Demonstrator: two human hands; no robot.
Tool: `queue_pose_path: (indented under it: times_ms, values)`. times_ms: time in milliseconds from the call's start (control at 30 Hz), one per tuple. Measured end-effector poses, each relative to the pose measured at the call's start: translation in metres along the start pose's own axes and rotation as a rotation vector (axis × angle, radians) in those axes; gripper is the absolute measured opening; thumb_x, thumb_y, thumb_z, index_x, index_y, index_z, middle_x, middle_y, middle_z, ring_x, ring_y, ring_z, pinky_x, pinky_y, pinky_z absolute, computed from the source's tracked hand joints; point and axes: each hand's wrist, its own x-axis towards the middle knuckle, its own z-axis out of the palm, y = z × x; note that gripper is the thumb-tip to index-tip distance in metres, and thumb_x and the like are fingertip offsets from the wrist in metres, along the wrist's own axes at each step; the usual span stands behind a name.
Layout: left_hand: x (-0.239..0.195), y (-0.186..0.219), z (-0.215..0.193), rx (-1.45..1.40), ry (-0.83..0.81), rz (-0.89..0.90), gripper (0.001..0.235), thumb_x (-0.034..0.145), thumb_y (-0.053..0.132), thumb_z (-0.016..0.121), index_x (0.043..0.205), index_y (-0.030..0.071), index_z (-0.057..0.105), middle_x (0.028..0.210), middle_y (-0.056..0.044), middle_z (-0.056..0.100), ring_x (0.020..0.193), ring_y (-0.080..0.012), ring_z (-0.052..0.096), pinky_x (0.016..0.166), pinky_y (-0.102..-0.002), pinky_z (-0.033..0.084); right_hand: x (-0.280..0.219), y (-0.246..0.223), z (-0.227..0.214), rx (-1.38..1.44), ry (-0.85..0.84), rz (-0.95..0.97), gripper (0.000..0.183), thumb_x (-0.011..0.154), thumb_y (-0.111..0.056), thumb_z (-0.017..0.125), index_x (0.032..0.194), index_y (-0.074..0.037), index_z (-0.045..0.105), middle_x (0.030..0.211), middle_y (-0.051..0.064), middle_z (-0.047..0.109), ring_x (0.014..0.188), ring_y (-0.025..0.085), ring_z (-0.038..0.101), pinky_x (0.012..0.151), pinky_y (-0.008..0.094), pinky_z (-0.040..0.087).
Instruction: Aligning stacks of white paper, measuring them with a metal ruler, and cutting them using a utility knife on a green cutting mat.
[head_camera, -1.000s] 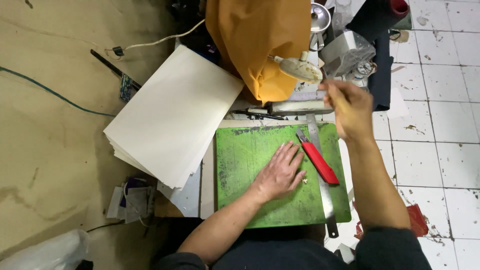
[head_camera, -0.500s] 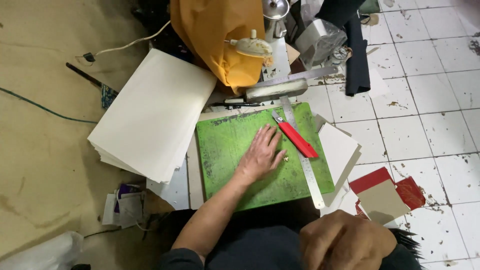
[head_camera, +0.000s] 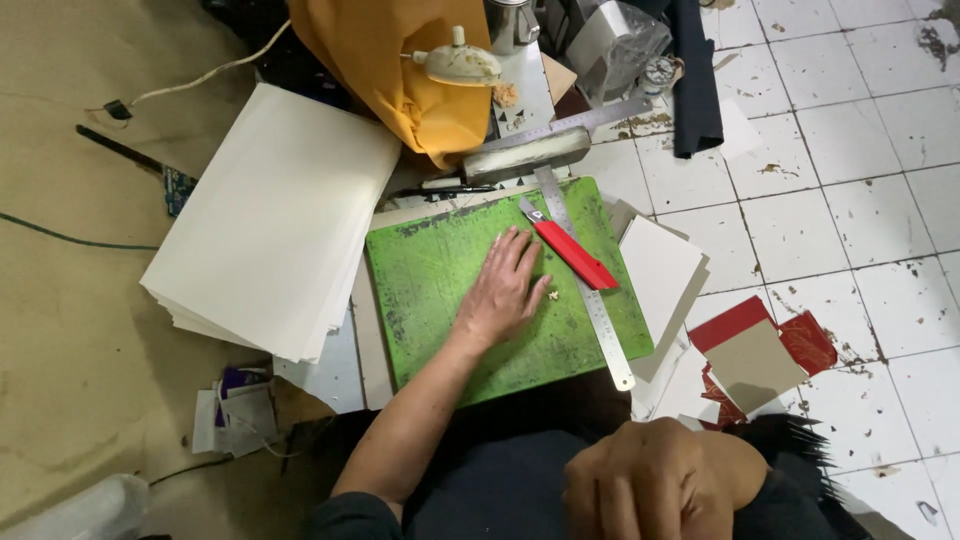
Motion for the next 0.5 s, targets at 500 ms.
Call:
queue_pose_path:
  times_ms: [500]
  values:
    - [-0.005,0.001,-0.003,0.008,0.097,0.042,0.044,0.108,0.027,0.045,0.142,0.000,0.050,0.144,-0.025,0.049,0.145,-0.0413,0.038,0.122,-0.054,0.030,-0.104,0.036,-0.130,-1.627,0.967,0.370,0.013,0.089,-0.003,0.076,0.102,0.001,0.075,0.087,0.014,0.073,0.076,0.029,0.069,0.065,0.036,0.056]
